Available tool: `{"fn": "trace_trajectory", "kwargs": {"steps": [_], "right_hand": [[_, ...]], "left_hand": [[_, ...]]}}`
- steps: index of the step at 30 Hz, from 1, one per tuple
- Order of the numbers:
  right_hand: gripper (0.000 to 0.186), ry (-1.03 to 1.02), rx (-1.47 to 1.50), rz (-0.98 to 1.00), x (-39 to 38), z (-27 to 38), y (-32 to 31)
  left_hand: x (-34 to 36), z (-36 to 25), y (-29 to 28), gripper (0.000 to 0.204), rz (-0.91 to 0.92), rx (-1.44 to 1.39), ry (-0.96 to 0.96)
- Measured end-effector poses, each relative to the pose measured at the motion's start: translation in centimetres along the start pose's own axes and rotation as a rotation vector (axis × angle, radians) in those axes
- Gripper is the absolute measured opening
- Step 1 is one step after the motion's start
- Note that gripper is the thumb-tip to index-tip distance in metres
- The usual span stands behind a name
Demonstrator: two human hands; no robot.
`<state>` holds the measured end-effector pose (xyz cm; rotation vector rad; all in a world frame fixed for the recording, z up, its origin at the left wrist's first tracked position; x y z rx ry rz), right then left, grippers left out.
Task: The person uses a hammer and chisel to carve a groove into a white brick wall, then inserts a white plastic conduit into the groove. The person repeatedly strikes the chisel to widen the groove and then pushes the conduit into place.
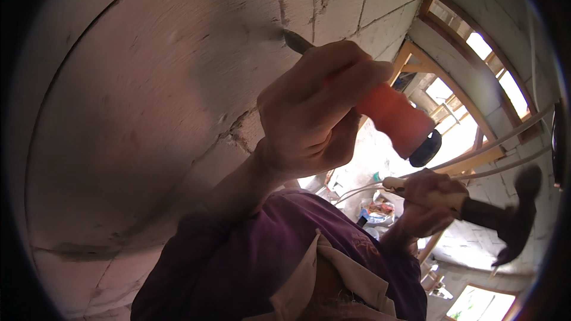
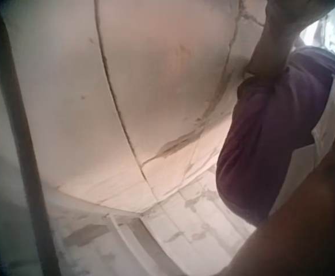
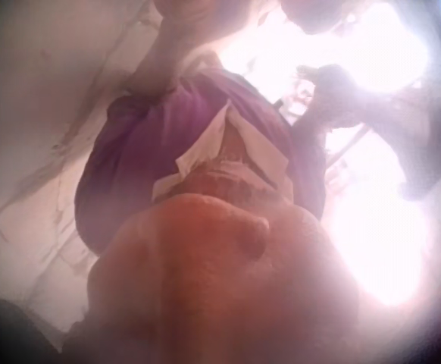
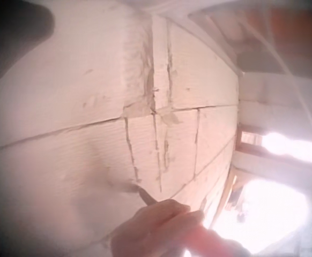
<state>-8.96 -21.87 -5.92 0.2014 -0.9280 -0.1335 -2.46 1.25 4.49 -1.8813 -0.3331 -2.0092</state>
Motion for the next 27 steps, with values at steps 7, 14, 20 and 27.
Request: {"fn": "trace_trajectory", "kwargs": {"steps": [7, 14, 20, 27], "right_hand": [[0.052, 0.049, -0.311, 0.259, 0.0, 0.3, 0.4], [0.054, -0.130, 0.037, 0.037, 0.6, 0.2, -0.9], [0.052, 0.190, -0.182, 0.131, 0.1, -1.4, -0.3], [0.046, 0.128, 0.037, 0.213, 0.8, -0.9, 1.5]], "left_hand": [[0.5, 0.5, 0.7, 0.037, -0.047, 0.028, -0.005], [1.0, 1.4, 1.2, 0.035, -0.070, -0.005, -0.045], [1.2, 1.3, 1.1, 0.034, -0.078, -0.022, -0.067], [1.3, 1.4, 0.8, 0.037, -0.122, -0.016, -0.024]]}}
Point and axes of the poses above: each hand's wrist, its own x-axis towards the middle knuckle, its own y-axis out of the palm, z = x × y, the point moved 2 cm from there along x, towards the middle knuckle, and after that the axes turned 2 degrees about x, right-handed, at the moved point
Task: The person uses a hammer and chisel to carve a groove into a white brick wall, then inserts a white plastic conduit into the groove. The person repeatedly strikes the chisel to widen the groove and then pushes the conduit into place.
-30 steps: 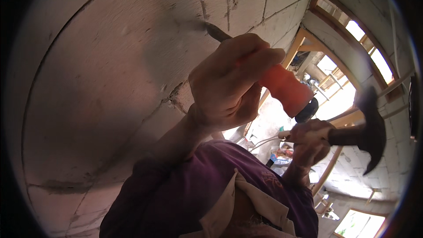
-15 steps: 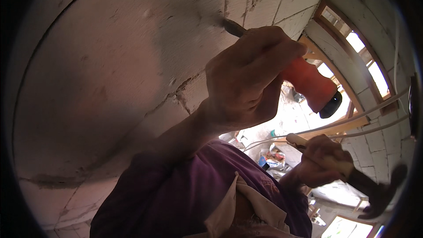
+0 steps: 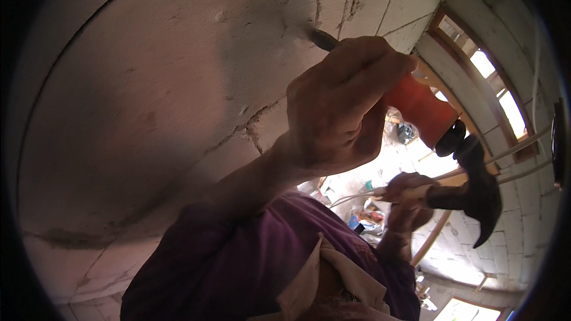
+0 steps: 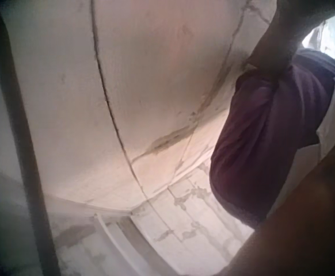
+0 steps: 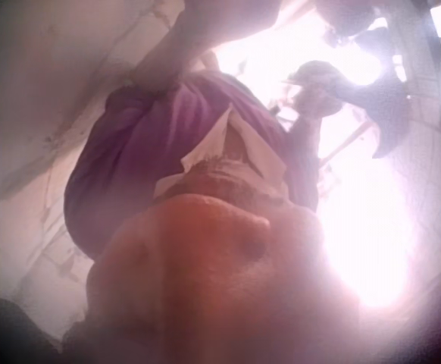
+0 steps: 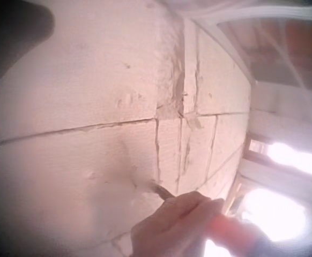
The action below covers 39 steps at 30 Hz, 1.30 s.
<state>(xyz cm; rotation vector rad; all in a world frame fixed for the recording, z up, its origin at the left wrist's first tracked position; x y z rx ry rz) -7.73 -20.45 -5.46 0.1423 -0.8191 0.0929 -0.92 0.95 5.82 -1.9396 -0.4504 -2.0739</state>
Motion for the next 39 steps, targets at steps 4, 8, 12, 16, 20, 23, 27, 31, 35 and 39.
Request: {"fn": "trace_trajectory", "kwargs": {"steps": [4, 8, 12, 16, 20, 23, 27, 31, 35, 39], "right_hand": [[0.045, -0.202, 0.094, -0.268, 1.2, 0.6, -0.7], [0.047, 0.009, -0.503, 0.117, 2.0, 0.2, 0.0], [0.052, -0.011, -0.197, -0.110, 2.0, 0.9, 0.2], [0.062, -0.215, 0.187, -0.313, 1.3, 1.6, 0.4], [0.057, 0.027, -0.162, -0.048, 1.2, 0.9, 0.7], [0.050, -0.088, -0.139, -0.261, 1.4, 0.9, -0.8], [0.051, -0.153, 0.318, -0.288, 2.2, 0.4, -2.4], [0.048, 0.048, 0.188, -0.405, 2.8, -0.6, -2.6], [0.052, 0.068, 0.103, -0.274, 2.5, -0.9, -1.1], [0.054, 0.014, 0.090, -0.222, 1.1, -0.3, -0.2]], "left_hand": [[0.3, -0.1, -0.1, 0.037, 0.040, 0.010, -0.018], [0.3, -0.3, -0.8, 0.036, 0.070, 0.054, 0.000], [0.2, -0.1, -0.7, 0.035, 0.063, -0.023, 0.011], [0.1, -0.3, -0.2, 0.039, -0.007, -0.001, -0.009], [0.4, 0.0, 0.5, 0.042, 0.045, 0.042, -0.041], [0.7, -0.1, -0.1, 0.041, 0.100, 0.062, -0.014], [0.1, -0.9, -1.0, 0.039, 0.103, 0.076, -0.083], [-1.2, -1.4, -0.5, 0.038, 0.232, -0.016, -0.263], [-1.8, -0.8, -0.3, 0.038, 0.153, 0.063, -0.149], [-2.2, -1.5, -1.3, 0.039, 0.155, 0.044, -0.088]]}}
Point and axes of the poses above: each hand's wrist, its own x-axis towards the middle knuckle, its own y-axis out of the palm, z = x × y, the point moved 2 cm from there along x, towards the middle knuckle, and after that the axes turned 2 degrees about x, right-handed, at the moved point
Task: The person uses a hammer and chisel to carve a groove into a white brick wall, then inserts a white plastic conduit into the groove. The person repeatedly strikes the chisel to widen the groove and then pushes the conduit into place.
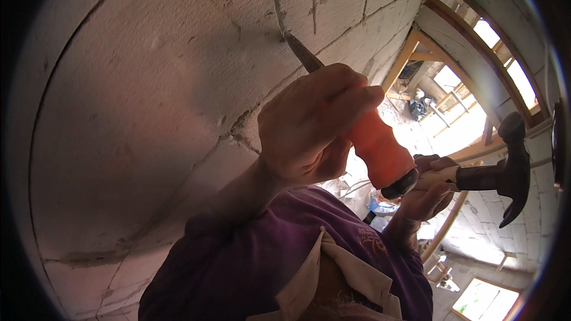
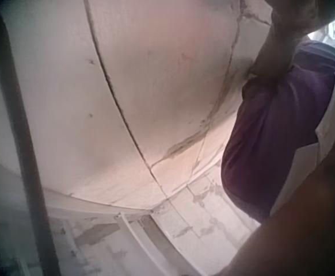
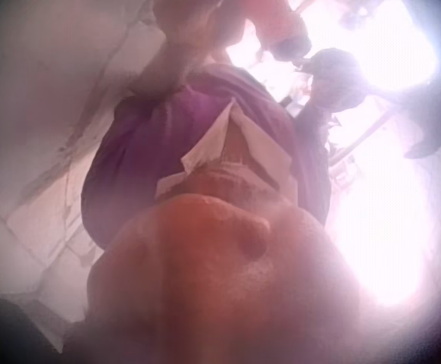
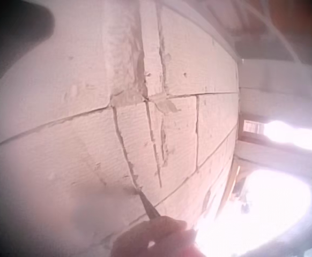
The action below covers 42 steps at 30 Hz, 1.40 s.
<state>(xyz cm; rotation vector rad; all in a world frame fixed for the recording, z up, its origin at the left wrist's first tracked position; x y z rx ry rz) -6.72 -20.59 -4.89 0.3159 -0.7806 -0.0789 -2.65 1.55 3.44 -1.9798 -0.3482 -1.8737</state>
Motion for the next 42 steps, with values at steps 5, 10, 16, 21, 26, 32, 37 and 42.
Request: {"fn": "trace_trajectory", "kwargs": {"steps": [5, 10, 16, 21, 26, 32, 37, 42], "right_hand": [[0.057, 0.071, 0.002, 0.061, -1.1, 0.4, -0.9], [0.058, 0.069, 0.341, -0.347, -1.5, 0.2, -2.5], [0.049, -0.134, -0.430, 0.123, -1.7, 1.7, -0.8], [0.054, -0.232, 0.246, -0.131, -1.0, 3.2, -1.3], [0.057, -0.012, -0.530, 0.413, -0.1, 1.3, -1.0], [0.059, -0.139, -0.135, 0.177, 0.0, 0.2, -1.9], [0.049, -0.097, -0.418, 0.134, 0.5, -0.2, -1.8], [0.047, -0.278, -0.452, 0.326, 1.0, 0.0, -0.7]], "left_hand": [[0.2, 0.4, -0.2, 0.036, 0.037, -0.011, 0.077], [1.5, 0.3, 0.3, 0.033, -0.006, 0.001, 0.064], [2.2, 0.3, 1.1, 0.037, -0.073, 0.039, 0.016], [2.1, -0.5, 1.3, 0.039, -0.166, -0.014, -0.057], [2.0, 0.6, 2.3, 0.041, -0.241, 0.012, -0.074], [1.8, 1.1, 2.5, 0.044, -0.225, -0.032, -0.110], [1.7, 1.6, 2.7, 0.045, -0.213, -0.017, -0.073], [1.2, 1.9, 3.0, 0.043, -0.256, -0.034, -0.025]]}}
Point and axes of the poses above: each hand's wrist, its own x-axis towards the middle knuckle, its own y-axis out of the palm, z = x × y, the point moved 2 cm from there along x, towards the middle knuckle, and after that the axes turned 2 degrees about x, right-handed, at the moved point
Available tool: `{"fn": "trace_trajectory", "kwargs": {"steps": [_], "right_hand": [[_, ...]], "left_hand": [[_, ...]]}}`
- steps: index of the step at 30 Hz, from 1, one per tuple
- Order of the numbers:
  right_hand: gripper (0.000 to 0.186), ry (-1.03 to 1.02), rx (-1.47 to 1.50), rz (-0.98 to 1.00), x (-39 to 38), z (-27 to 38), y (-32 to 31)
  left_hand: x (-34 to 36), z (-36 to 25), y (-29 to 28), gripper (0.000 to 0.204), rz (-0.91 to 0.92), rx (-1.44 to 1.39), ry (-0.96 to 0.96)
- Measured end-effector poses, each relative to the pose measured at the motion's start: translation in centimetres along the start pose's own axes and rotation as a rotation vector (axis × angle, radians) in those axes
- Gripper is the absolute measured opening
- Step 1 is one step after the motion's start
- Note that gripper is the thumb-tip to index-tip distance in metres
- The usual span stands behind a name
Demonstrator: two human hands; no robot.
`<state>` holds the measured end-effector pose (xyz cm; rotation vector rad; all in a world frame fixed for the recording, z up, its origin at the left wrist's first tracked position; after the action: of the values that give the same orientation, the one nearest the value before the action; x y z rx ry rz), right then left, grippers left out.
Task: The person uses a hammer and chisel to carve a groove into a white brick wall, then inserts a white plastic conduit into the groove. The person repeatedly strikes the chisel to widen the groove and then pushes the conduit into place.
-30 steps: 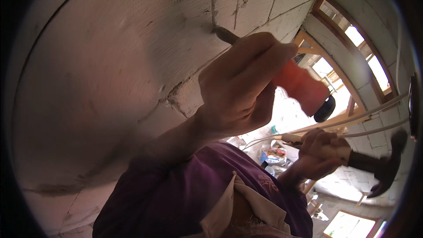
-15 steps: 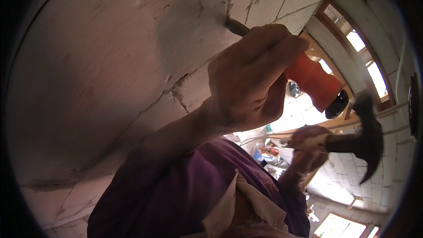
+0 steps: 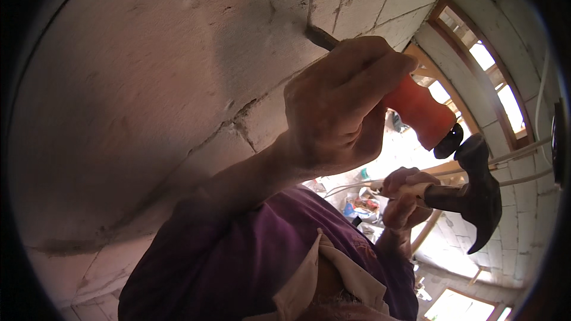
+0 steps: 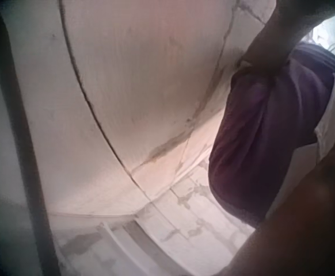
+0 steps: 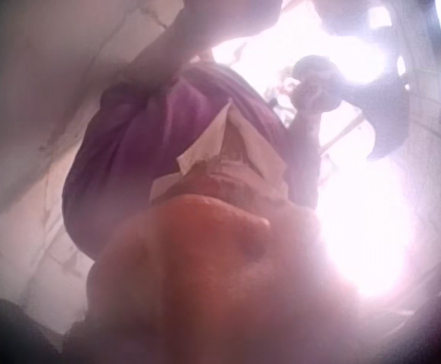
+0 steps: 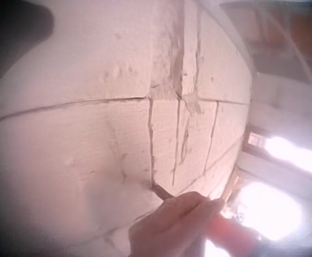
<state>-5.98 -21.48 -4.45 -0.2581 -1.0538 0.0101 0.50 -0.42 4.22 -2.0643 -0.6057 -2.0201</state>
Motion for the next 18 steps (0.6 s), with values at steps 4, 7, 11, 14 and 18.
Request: {"fn": "trace_trajectory", "kwargs": {"steps": [4, 7, 11, 14, 18], "right_hand": [[0.045, 0.312, 0.328, -0.277, -0.1, 0.2, 0.2], [0.055, 0.343, 0.336, -0.385, -0.3, 0.6, 0.6], [0.061, 0.465, 0.333, -0.334, -0.3, 0.3, 1.3], [0.066, 0.537, 0.289, -0.294, -0.4, -0.2, 1.8], [0.063, 0.494, 0.361, -0.232, -0.7, -0.4, 2.3]], "left_hand": [[-0.8, -1.1, -1.3, 0.044, 0.149, 0.097, -0.042], [-1.8, -1.6, -2.0, 0.035, 0.285, 0.069, -0.032], [-2.6, -1.0, -2.0, 0.030, 0.316, 0.039, -0.046], [-2.6, -0.2, -2.1, 0.031, 0.311, 0.033, -0.006], [-2.5, 0.4, -2.2, 0.032, 0.295, 0.040, 0.035]]}}
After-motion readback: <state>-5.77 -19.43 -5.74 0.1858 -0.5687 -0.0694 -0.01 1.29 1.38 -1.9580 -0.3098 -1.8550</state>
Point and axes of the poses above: each hand's wrist, its own x-axis towards the middle knuckle, its own y-axis out of the palm, z = x × y, the point moved 2 cm from there along x, towards the middle knuckle, and after that the axes turned 2 degrees about x, right-handed, at the moved point
